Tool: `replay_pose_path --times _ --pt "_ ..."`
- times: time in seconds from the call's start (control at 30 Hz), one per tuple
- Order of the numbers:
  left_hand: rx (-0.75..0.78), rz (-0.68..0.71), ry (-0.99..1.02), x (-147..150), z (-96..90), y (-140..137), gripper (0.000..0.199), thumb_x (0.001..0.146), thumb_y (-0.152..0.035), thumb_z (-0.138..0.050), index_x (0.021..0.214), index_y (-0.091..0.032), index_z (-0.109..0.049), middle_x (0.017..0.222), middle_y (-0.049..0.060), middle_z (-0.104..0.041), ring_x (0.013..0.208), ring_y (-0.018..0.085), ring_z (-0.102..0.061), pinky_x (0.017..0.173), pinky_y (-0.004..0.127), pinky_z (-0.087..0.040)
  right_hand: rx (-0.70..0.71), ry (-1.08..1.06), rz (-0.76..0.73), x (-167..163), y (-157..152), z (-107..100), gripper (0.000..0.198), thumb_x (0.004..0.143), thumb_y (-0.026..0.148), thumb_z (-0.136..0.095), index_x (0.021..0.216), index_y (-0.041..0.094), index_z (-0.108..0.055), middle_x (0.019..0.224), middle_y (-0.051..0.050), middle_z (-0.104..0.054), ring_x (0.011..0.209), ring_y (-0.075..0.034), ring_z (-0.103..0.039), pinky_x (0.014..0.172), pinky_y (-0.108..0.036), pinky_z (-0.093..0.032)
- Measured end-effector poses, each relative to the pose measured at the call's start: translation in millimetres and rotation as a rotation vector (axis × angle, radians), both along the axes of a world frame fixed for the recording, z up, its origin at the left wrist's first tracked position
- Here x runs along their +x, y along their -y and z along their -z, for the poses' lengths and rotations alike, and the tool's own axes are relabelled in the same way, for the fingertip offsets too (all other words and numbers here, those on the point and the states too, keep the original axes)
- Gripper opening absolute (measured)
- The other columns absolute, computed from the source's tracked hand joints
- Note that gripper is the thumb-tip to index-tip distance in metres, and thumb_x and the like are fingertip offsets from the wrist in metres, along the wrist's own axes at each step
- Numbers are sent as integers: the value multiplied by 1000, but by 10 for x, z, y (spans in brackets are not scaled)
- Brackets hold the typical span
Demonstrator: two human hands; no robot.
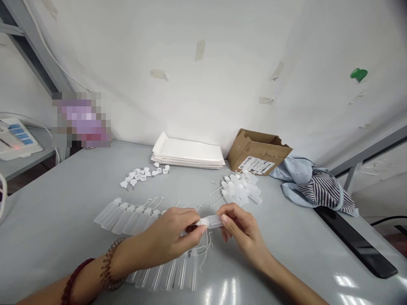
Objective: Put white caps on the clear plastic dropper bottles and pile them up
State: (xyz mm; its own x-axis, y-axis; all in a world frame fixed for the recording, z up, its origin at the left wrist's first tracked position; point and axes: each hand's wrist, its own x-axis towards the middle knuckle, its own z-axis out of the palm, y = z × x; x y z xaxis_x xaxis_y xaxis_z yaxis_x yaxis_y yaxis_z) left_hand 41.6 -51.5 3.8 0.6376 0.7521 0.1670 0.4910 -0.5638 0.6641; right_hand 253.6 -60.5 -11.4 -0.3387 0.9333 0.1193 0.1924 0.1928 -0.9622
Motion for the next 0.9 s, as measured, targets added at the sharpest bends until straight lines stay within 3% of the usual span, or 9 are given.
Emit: replay_pose_path --times 0.33,0.63,0.73,0.9 --pt "205 80 8 -24 69 -53 17 93 -20 -40 88 -14 -55 80 3 -57 72 15 -51 66 27 -42 -273 -260 -44 -15 -59 -44 27 85 42 -59 80 16 -57 57 6 -43 45 -6 -35 39 -19 -40" --pt "317 112 11 -22 38 -61 18 95 -16 -38 102 -14 -55 94 8 -61 85 18 -54 75 31 -45 -382 -351 -65 -2 -111 37 28 85 42 -61 75 16 -55 56 7 -41 42 -4 -28 34 -16 -36" --pt "238 84 66 -21 19 -65 18 94 -19 -41 100 -14 -57 89 7 -62 83 18 -54 74 29 -45 -390 -340 -53 -28 -110 29 30 85 44 -60 76 15 -54 56 6 -44 42 -4 -31 36 -17 -37" --pt "-38 -73 120 -17 -25 -68 24 92 -30 -45 81 -15 -60 74 1 -60 69 13 -54 65 24 -42 -303 -250 -30 -63 -71 -28 35 83 49 -60 84 15 -56 61 2 -53 46 -7 -43 45 -23 -42"
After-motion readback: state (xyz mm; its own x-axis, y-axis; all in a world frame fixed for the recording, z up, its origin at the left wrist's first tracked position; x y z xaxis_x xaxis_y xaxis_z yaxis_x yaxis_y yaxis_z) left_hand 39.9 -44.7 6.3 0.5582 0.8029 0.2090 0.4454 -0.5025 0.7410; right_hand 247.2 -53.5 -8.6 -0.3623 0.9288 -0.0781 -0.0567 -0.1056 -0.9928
